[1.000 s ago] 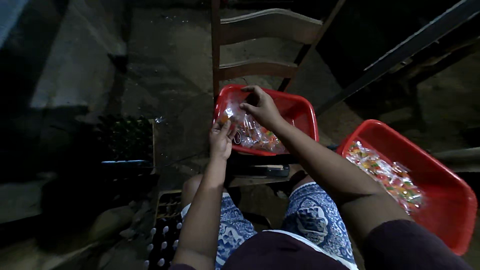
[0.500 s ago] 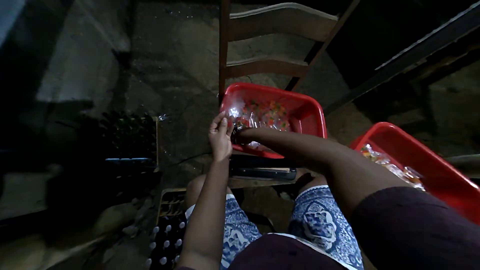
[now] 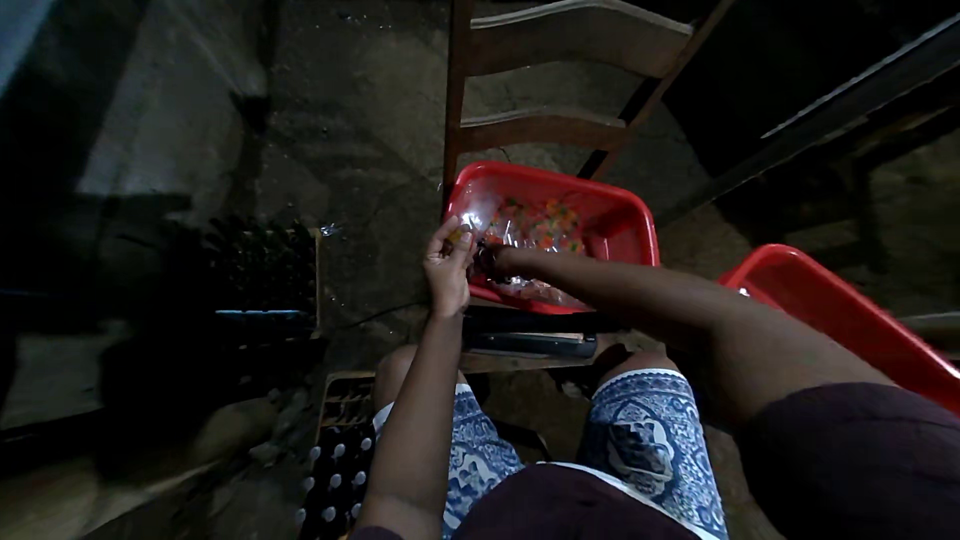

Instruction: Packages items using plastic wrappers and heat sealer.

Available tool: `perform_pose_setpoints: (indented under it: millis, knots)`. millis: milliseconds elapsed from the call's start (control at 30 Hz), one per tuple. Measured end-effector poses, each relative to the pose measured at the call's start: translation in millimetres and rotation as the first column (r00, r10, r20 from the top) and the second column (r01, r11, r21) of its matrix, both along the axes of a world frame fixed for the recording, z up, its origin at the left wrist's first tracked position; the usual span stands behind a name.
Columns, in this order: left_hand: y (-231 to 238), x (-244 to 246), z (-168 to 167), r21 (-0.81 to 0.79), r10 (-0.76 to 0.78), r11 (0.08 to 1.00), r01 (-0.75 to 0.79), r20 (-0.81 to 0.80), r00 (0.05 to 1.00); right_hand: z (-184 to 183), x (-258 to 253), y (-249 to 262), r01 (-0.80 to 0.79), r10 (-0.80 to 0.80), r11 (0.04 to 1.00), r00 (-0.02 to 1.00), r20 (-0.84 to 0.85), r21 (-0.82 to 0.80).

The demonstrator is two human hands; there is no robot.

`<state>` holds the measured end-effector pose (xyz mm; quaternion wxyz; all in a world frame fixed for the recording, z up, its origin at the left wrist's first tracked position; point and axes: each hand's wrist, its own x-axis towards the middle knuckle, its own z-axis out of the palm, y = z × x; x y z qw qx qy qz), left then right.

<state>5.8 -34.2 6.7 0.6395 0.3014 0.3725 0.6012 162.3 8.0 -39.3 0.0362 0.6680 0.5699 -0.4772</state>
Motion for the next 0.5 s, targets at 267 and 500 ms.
perform_pose_setpoints:
  millis: [267, 500]
  knots:
    - [4.1, 8.0, -0.1, -0.002, 0.036, 0.999, -0.036, 0.017, 0.999, 117.4, 57.3, -53.6, 0.234, -0.226, 0.971, 0.963, -0.148, 0.04]
    - [3.6, 14.3, -3.0, -0.021, 0.029, 0.999, -0.028, 0.026, 0.999, 116.7, 110.6, -93.7, 0.12, -0.1, 0.938, 0.992, -0.077, 0.326]
